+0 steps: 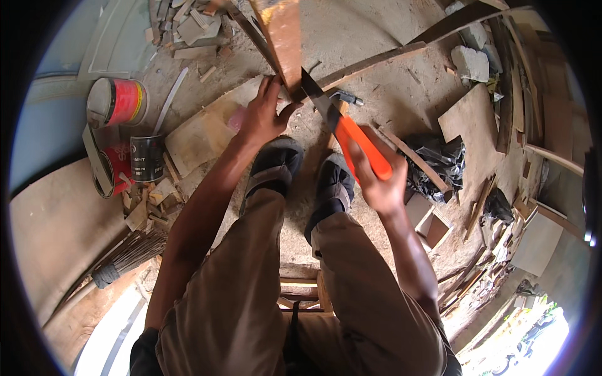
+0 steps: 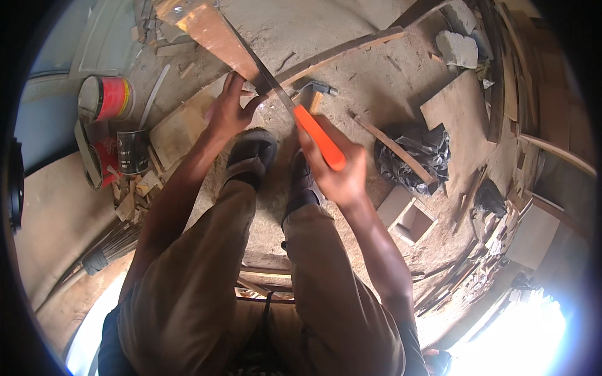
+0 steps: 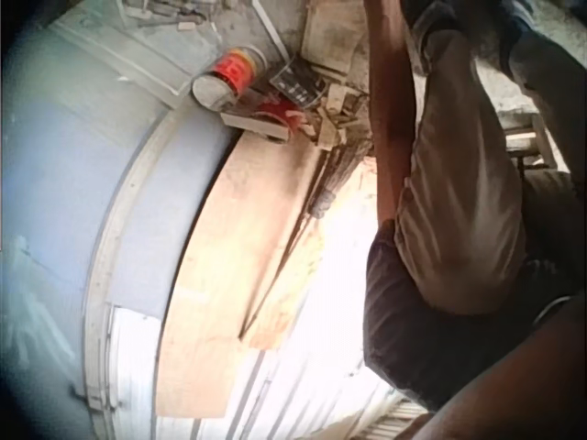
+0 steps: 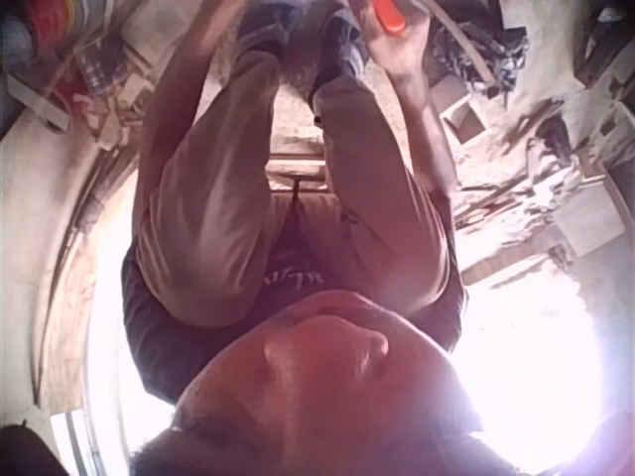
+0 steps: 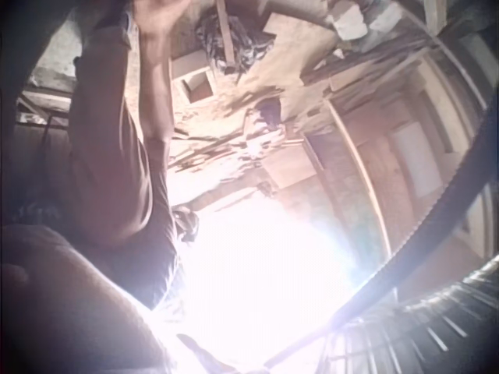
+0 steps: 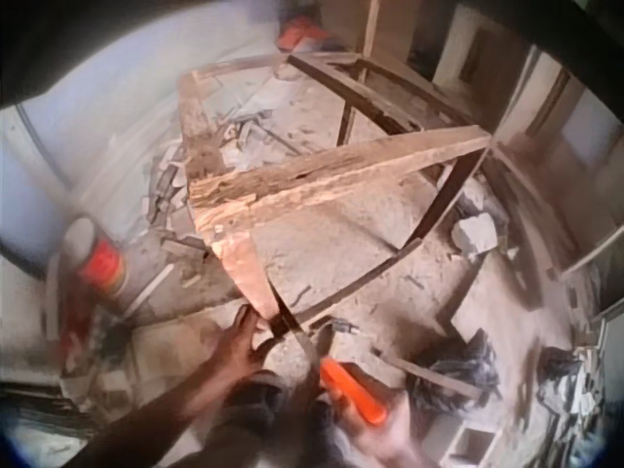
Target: The person is assembling a wooden frame, likely a chair, by hammering nails into the joints to secure the pieces together. They use a hammer and a hand saw to adjust and fit the wooden components.
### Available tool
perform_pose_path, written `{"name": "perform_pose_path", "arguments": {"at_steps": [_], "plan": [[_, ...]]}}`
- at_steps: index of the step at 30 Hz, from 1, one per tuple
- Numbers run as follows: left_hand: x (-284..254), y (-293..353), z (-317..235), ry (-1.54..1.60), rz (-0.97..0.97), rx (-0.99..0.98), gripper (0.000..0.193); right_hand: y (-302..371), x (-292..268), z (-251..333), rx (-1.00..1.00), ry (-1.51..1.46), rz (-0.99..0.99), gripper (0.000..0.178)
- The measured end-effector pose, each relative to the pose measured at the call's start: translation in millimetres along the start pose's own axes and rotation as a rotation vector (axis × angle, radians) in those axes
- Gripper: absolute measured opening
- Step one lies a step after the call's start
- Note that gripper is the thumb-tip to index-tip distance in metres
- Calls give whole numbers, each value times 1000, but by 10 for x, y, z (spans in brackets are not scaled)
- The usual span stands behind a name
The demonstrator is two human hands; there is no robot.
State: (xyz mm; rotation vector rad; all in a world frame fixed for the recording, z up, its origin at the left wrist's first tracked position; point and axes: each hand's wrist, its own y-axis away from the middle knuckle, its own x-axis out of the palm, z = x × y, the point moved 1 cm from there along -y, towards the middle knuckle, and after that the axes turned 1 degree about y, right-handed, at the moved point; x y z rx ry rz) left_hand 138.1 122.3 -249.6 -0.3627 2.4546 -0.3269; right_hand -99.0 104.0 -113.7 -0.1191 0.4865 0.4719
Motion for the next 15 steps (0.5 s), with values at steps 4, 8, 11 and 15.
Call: {"name": "perform_pose_path", "arguments": {"at_steps": [4, 8, 11, 15], "plan": [[-31, -32, 3, -22, 46, -63, 66, 262, -75, -64, 66, 30, 48, 22], [-12, -5, 21, -74, 35, -38, 66, 1168, -581, -215, 21, 145, 58, 31], [-25, 13, 31, -64, -3, -14, 65, 1360, -733, -206, -90, 245, 50, 27], [-18, -12, 20, -4, 21, -35, 64, 745, -487, 19, 42, 96, 48, 22]]}}
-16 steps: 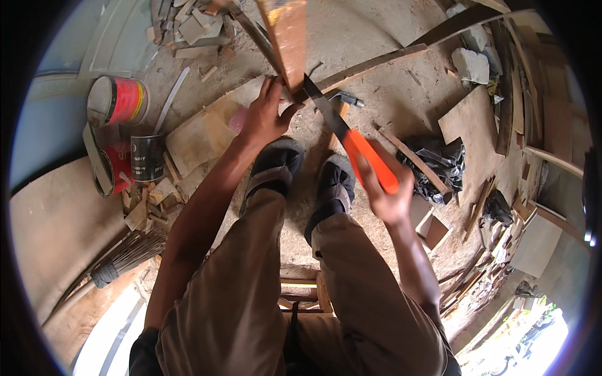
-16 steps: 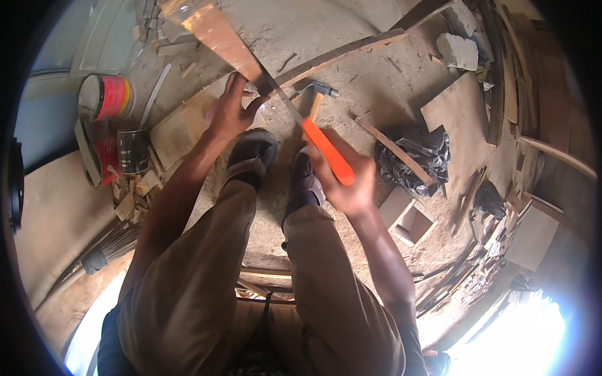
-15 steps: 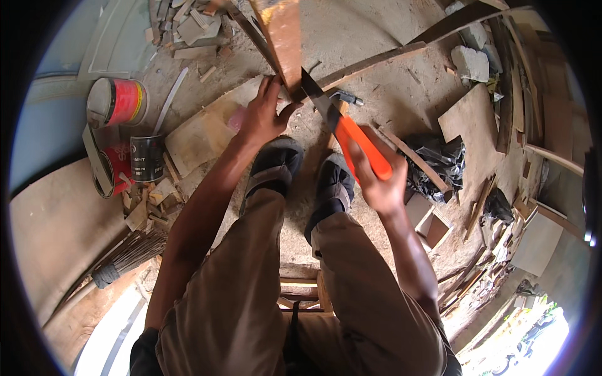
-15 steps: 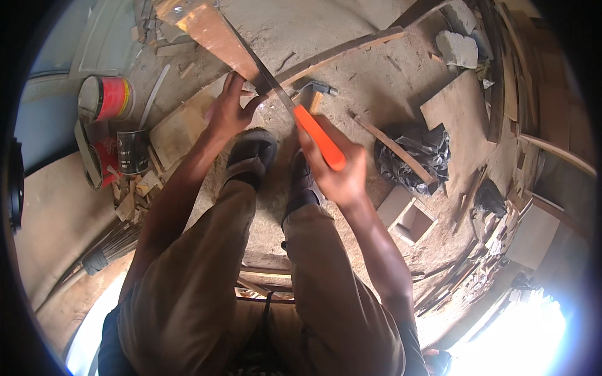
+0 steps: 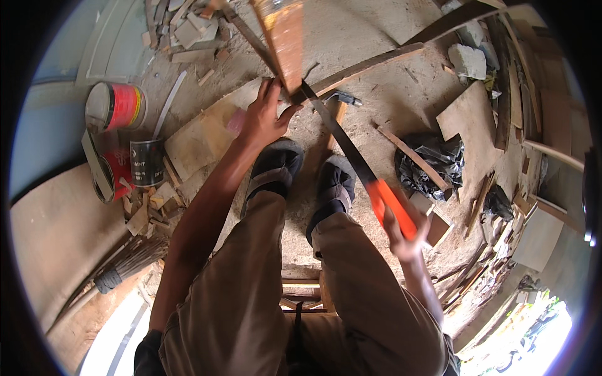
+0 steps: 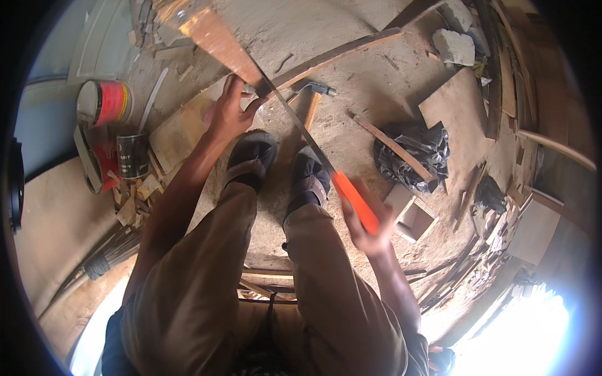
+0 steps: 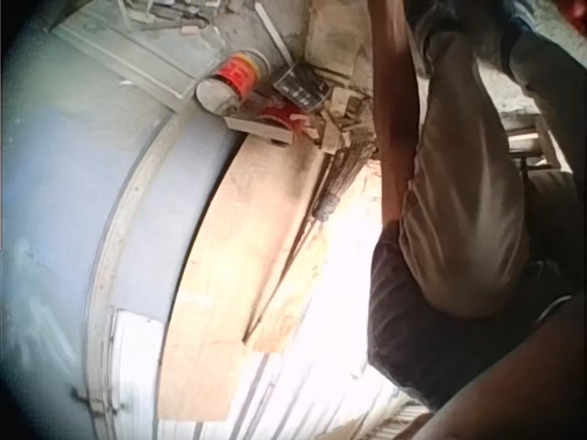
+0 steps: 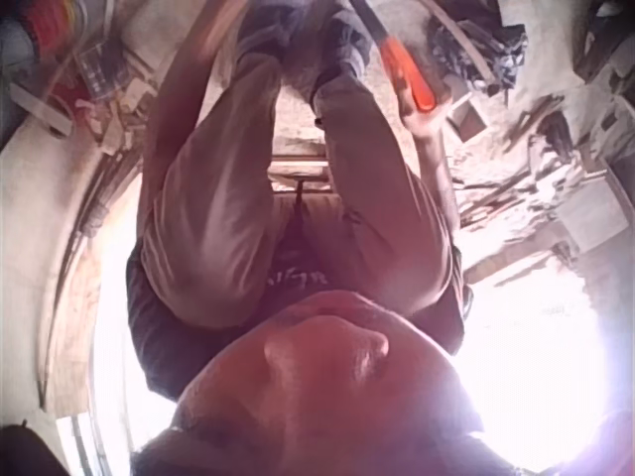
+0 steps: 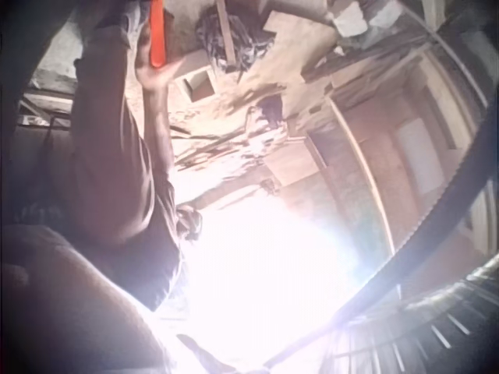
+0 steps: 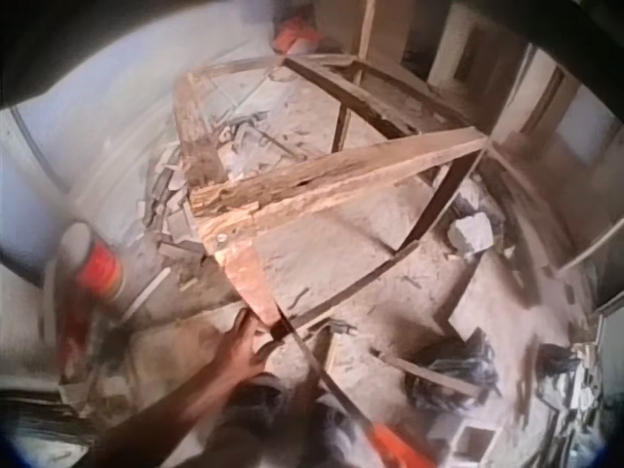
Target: The person is assembling a wooden frame, likely a chair, by hammering nails into the joints to secure the pieces together. They use a hammer and a hand saw to adjust and fit the wooden components.
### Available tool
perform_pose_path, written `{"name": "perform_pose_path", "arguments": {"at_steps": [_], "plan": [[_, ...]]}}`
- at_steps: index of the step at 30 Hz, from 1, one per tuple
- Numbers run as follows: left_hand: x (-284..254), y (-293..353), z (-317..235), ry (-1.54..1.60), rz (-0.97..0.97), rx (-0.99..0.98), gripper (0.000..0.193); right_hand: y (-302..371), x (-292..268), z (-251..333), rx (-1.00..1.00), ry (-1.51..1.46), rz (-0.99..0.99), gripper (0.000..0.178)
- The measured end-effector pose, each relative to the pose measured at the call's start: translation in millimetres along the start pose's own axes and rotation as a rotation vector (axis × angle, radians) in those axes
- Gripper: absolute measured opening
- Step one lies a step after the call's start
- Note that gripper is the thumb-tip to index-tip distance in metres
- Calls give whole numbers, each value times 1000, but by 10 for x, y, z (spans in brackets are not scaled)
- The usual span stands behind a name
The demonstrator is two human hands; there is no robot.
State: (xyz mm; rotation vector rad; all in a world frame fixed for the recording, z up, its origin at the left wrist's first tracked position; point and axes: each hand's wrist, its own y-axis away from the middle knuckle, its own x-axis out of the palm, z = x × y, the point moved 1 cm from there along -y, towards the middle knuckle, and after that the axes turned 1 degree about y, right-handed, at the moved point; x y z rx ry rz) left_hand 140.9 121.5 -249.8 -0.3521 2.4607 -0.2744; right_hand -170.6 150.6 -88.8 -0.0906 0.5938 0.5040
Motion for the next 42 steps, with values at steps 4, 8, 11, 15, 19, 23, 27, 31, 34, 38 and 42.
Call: {"name": "perform_pose_path", "arguments": {"at_steps": [4, 8, 11, 15, 19, 23, 27, 31, 34, 38, 42], "plan": [[41, -116, -96, 20, -20, 66, 60, -959, 417, -3, -15, -159, -10, 24], [24, -50, -18, 41, -3, 43, 54, -1003, 413, -18, -78, -256, -234, 28], [34, -60, -61, -11, -28, 86, 56, -590, 58, -164, -137, -177, -356, 35], [73, 106, -103, -104, -277, -2, 53, 211, -59, -634, -14, -148, -469, 40], [57, 185, -176, -178, -293, -30, 42, 872, 72, -953, 54, -117, -561, 42], [45, 30, -353, -350, -257, 148, 36, 1199, 199, -853, 251, -311, -659, 41], [100, 151, -157, -442, -265, 42, 33, 1170, 164, -518, 352, -510, -716, 40], [310, 237, -168, -304, -126, -85, 22, 1264, 93, -479, 294, -522, -750, 38], [187, 201, -297, -328, -117, -102, 21, 1378, -74, -329, 262, -492, -766, 36], [-79, 214, -699, -192, -79, 95, 22, 1722, -369, 9, 204, -514, -824, 34], [-135, -33, -1611, -106, -52, 234, 27, 2290, -739, 94, 123, -309, -940, 34]]}}
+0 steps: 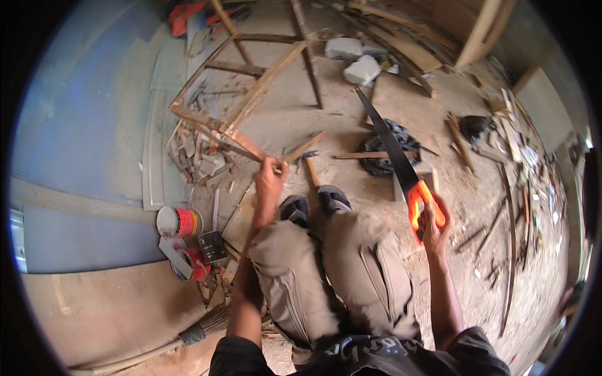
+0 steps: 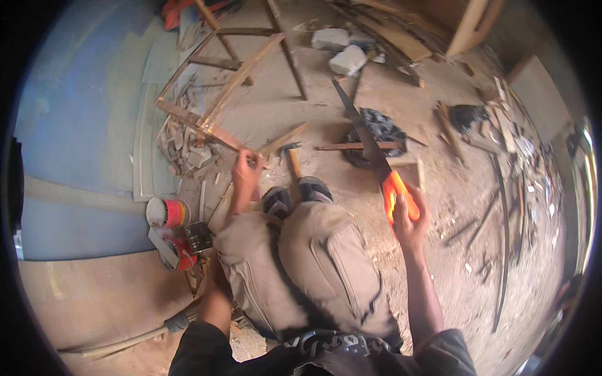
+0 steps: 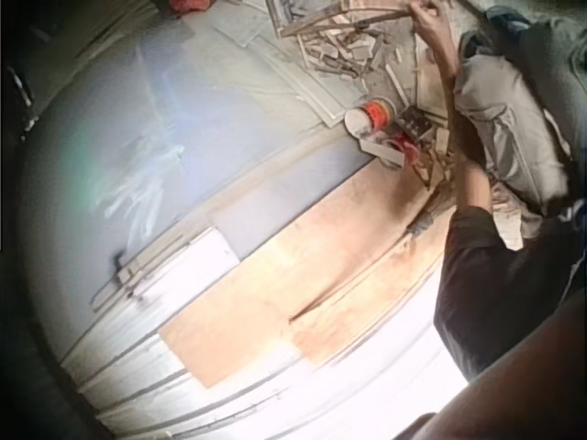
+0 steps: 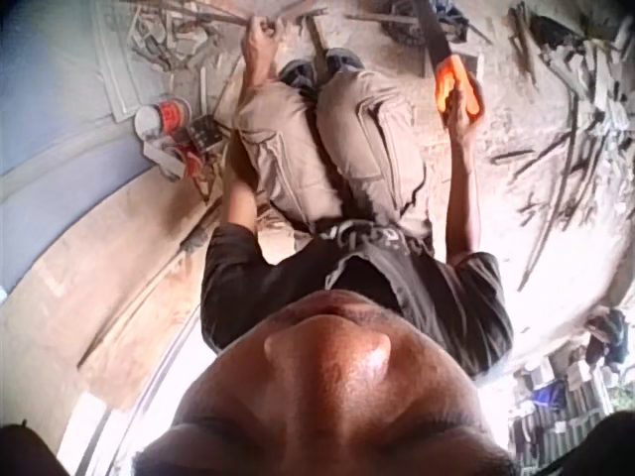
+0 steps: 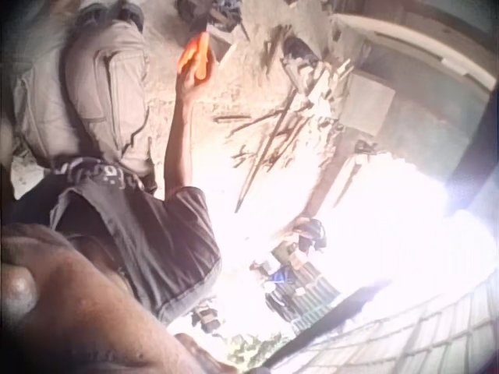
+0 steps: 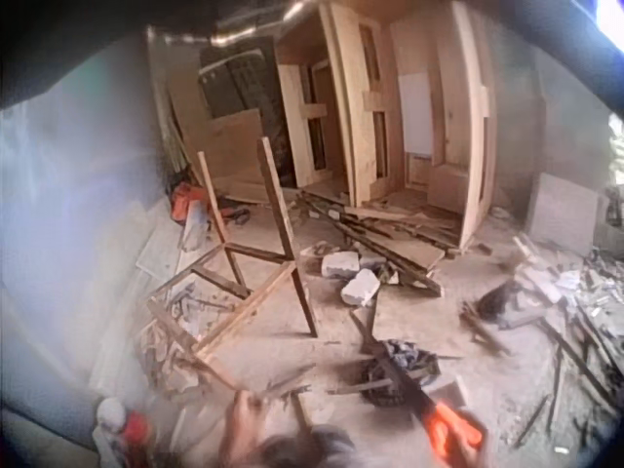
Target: The person is assembling a wooden frame, likely a chair, by hammering nails into the joints to secure the pieces together. They use a hammer and a hand saw to adjust and fit the wooden components.
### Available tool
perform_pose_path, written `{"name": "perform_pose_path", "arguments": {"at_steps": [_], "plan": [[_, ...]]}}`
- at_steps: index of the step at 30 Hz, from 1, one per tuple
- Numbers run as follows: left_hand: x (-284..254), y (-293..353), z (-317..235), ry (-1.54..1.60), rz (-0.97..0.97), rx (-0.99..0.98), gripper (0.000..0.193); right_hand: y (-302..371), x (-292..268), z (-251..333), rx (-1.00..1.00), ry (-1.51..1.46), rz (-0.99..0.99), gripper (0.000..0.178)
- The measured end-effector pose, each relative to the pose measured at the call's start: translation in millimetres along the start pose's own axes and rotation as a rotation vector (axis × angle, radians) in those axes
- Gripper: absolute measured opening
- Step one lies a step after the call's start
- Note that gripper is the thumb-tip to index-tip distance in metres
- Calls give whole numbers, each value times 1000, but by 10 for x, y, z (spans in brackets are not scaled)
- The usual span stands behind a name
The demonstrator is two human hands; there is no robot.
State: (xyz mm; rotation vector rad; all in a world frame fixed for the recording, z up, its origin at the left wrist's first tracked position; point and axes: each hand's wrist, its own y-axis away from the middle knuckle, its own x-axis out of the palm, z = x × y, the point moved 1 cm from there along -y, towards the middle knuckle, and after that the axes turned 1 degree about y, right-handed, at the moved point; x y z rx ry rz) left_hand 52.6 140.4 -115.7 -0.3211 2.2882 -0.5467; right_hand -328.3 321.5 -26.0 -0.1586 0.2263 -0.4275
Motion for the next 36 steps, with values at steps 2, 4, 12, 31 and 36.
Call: {"name": "perform_pose_path", "arguments": {"at_steps": [2, 4, 12, 31, 36], "plan": [[-636, -243, -144, -36, 15, 24, 29, 43, 10, 365, 22, -85, -13, 34], [-317, -522, -624, 81, 105, 144, 32, 11, -532, 560, -53, -9, -134, 33], [-1520, -1172, -1993, 761, 259, 292, 28, 357, -1282, 1912, -260, -348, -304, 34], [1353, 413, -2258, -122, 443, 479, 37, 503, -1542, 1009, 54, -299, -273, 32], [1785, 785, -2412, -193, 503, 583, 33, 515, -1654, 984, 93, -342, -299, 30]]}}
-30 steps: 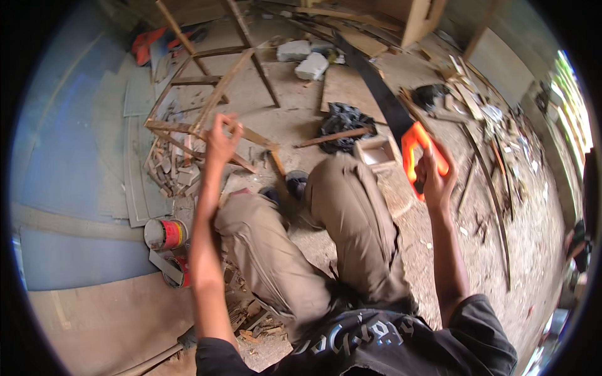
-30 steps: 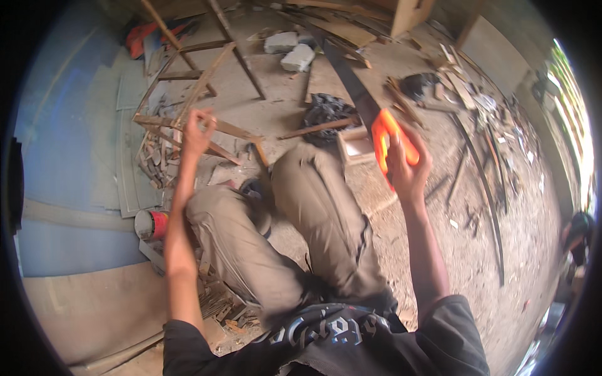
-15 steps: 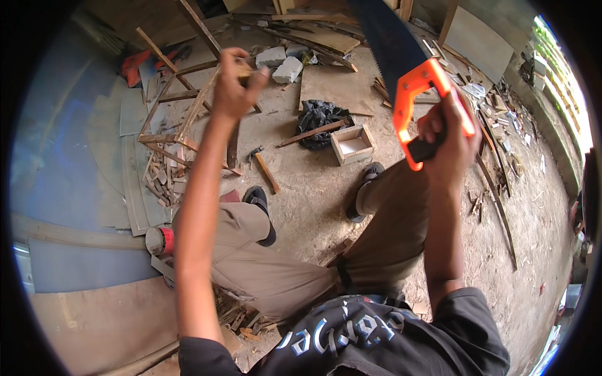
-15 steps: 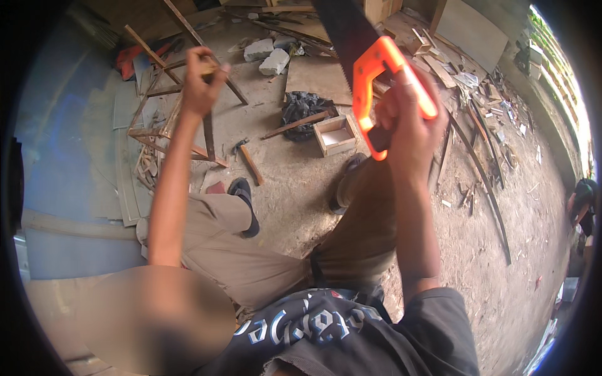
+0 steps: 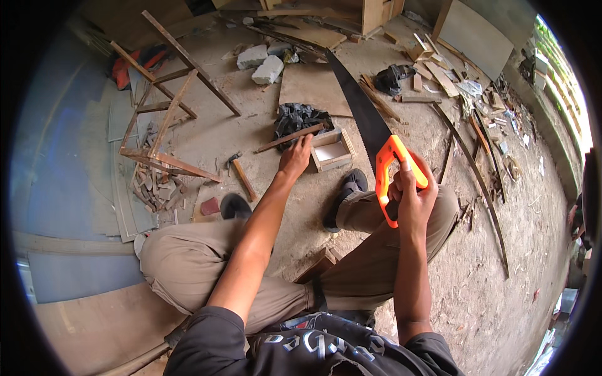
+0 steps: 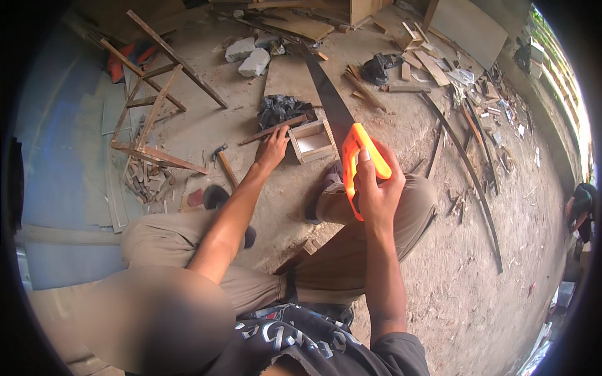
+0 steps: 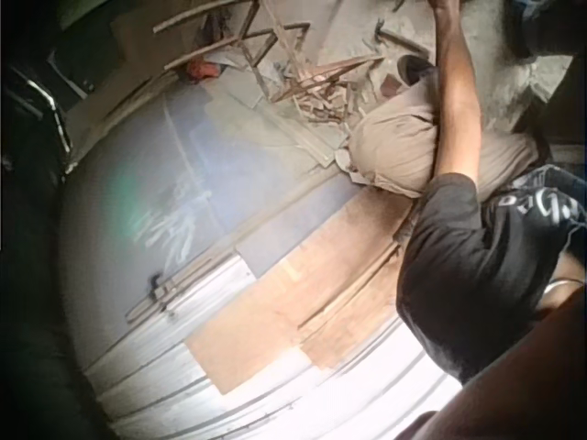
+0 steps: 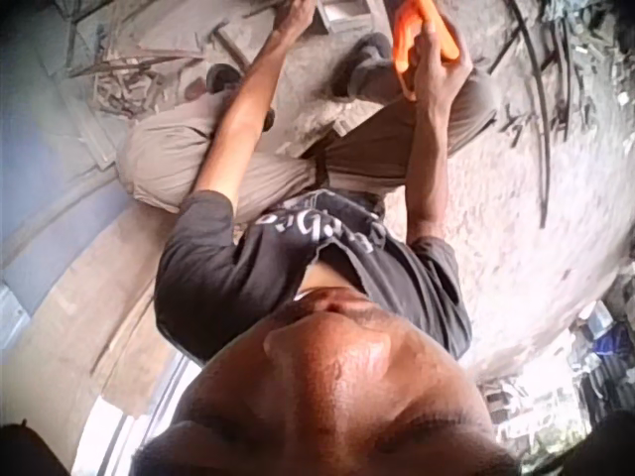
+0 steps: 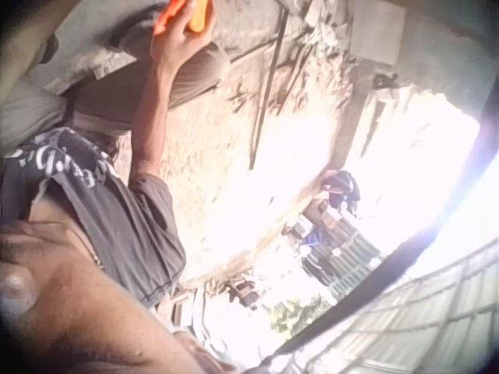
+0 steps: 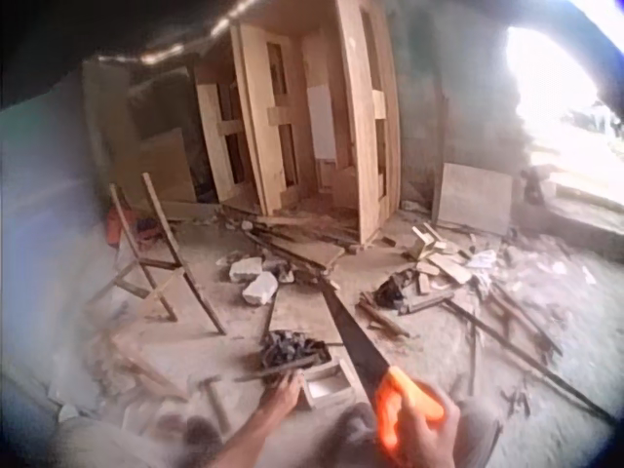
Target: The person is assembling a wooden frame, likely a chair, by hammering nails into the joints to secure the pieces together. They use a hammer and a hand saw to adjust and fit the wooden components.
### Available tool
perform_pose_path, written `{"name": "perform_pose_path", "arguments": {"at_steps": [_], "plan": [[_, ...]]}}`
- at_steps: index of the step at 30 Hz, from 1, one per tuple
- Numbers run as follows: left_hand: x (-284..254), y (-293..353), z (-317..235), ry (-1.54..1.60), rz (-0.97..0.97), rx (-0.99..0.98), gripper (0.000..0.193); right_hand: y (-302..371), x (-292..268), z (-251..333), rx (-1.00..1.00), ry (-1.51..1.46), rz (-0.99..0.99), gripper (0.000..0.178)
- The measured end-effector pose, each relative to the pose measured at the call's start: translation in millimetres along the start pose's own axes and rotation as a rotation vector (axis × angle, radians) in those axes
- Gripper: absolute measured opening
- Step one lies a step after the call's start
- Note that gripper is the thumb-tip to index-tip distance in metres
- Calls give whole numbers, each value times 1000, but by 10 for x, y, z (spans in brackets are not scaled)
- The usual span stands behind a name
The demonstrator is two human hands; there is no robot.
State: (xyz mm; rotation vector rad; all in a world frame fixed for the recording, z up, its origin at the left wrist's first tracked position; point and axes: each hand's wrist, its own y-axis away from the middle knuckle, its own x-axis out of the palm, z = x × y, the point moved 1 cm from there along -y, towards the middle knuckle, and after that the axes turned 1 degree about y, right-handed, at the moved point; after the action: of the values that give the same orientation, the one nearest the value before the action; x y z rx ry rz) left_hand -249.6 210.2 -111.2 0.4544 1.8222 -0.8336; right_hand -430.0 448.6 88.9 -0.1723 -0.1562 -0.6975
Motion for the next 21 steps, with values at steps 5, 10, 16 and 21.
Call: {"name": "perform_pose_path", "arguments": {"at_steps": [5, 10, 16, 21], "plan": [[61, -559, -306, -16, -91, 180, 34, -75, -60, -2, -12, -44, -93, 31], [450, -990, -630, -105, -40, 258, 36, -116, -104, 71, -26, 34, -209, 35], [1127, -1047, -625, -7, 27, 297, 44, -42, -255, -113, -12, 187, -238, 42], [1264, -1086, -485, 566, 30, 132, 74, -45, -377, -329, 23, 284, -230, 41]]}}
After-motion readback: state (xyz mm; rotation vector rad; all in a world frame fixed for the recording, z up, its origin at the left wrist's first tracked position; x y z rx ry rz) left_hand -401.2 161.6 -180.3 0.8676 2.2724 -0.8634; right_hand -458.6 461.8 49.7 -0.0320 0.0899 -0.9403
